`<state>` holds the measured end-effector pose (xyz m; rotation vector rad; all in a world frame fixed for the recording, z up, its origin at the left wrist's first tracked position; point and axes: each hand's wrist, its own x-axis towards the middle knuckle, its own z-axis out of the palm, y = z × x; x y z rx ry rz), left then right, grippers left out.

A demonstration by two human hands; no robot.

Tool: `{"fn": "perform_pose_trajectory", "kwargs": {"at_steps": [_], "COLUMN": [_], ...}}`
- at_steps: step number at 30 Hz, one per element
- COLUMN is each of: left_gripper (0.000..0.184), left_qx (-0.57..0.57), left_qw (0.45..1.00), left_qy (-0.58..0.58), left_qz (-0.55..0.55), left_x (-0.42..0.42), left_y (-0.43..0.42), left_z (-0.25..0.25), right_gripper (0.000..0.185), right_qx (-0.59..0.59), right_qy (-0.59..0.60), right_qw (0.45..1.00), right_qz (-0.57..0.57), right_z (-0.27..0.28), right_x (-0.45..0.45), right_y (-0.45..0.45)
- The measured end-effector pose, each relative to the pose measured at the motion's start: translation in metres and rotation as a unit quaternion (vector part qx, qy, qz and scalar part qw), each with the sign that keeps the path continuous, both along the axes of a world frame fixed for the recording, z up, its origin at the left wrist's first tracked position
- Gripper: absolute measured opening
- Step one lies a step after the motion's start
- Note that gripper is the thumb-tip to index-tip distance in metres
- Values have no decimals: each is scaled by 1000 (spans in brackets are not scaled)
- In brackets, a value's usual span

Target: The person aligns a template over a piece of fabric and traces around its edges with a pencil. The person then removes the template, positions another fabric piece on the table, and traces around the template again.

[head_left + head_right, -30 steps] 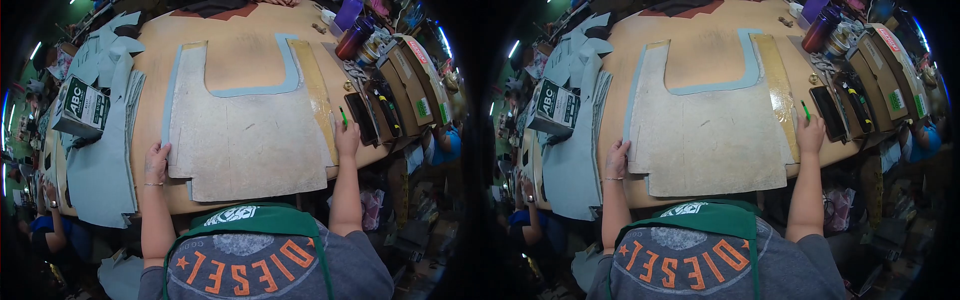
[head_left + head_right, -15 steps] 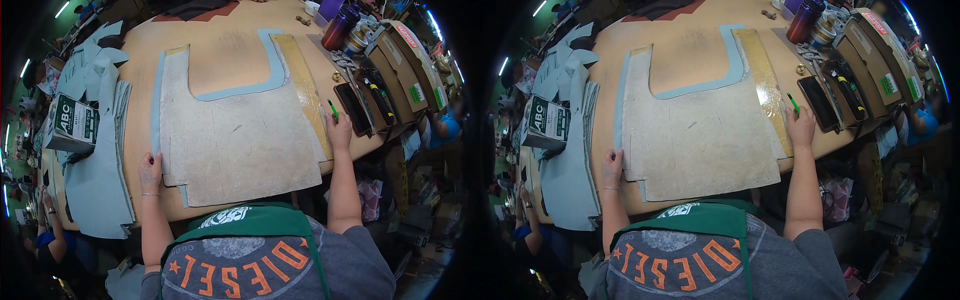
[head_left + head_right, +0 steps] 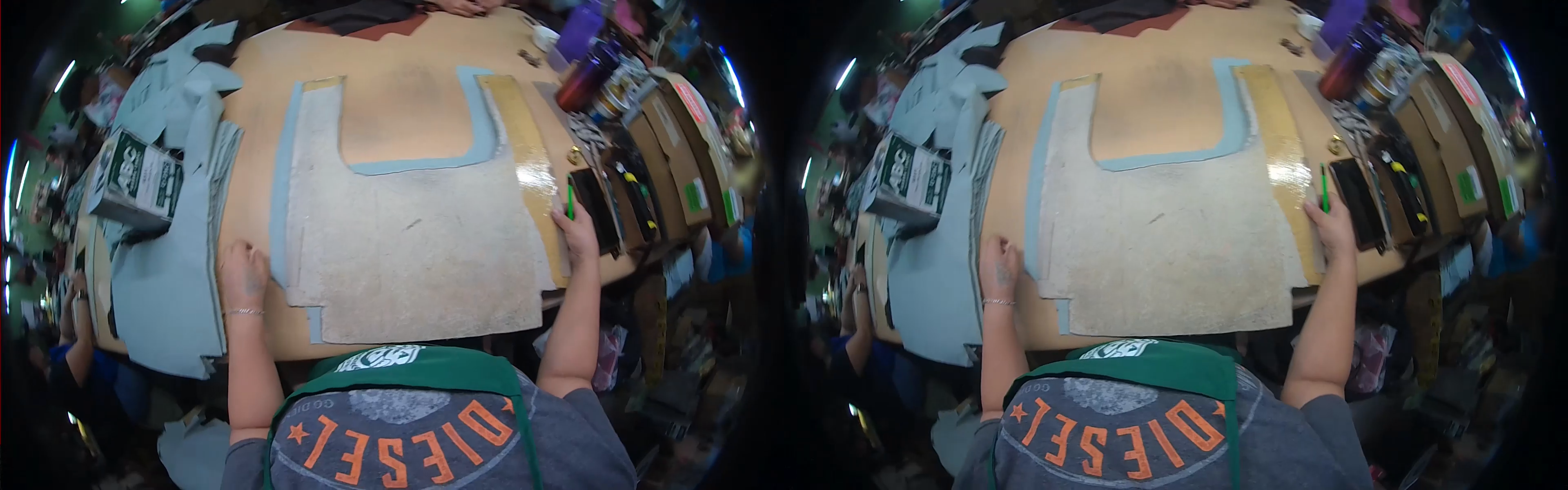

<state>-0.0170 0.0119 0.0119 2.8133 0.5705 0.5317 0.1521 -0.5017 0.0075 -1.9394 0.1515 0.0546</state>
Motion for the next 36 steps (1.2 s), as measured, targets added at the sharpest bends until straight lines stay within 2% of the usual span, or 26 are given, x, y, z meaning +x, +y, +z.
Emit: {"fn": "perform_pose_trajectory", "kwargs": {"at_steps": [1, 2, 3, 5, 8, 11, 14, 16, 17, 20, 23, 27, 30, 33, 36], "left_gripper": [13, 16, 20, 26, 26, 26, 30, 34, 36, 38, 48, 53, 54, 52, 58], "left_qx": [1, -51, -103, -202, -215, -412, -598, -632, -649, -617, -559, -474, -366, -324, -356], "left_qw": [1000, 997, 990, 977, 976, 907, 787, 763, 750, 786, 828, 877, 930, 945, 932], "left_qy": [-26, -51, -78, -47, 35, 83, -112, -108, -105, -1, 4, -43, 1, -13, -4], "left_qz": [-15, -36, -60, -48, 11, 23, -102, -80, -71, -41, -44, -63, -29, -37, -61], "left_x": [3, 6, 10, 19, 33, 39, 32, 27, 24, 20, 21, 22, 27, 29, 27], "left_y": [-9, -14, -20, -32, -40, -32, -35, -33, -31, -15, -23, -19, -23, -19, -25], "left_z": [8, 9, 7, -1, 4, 4, -5, -5, -6, -16, -12, -32, -18, -28, -10], "right_gripper": [23, 25, 25, 25, 25, 24, 25, 27, 28, 29, 29, 29, 30, 32, 34], "right_qx": [77, 127, 130, 111, 62, 43, 65, 79, 13, -145, -219, -215, -221, -229, -216], "right_qy": [-12, 15, 34, 61, 66, 42, 22, 6, -18, -38, -38, -36, -33, -52, -67], "right_qw": [997, 992, 991, 992, 995, 997, 997, 996, 998, 986, 972, 975, 974, 971, 973], "right_qz": [10, 19, 23, 27, 30, 44, 45, 42, 56, 78, 72, 49, 43, 36, 47], "right_z": [-2, 7, 8, 4, -10, -13, -9, -6, -6, -3, -8, -6, -9, -10, -9], "right_x": [1, -3, -4, 0, 2, -1, -6, -12, -11, -10, -6, -8, -7, -8, -10], "right_y": [0, 6, 5, -2, -5, -6, -1, 5, 5, 14, 15, 20, 22, 25, 23]}}
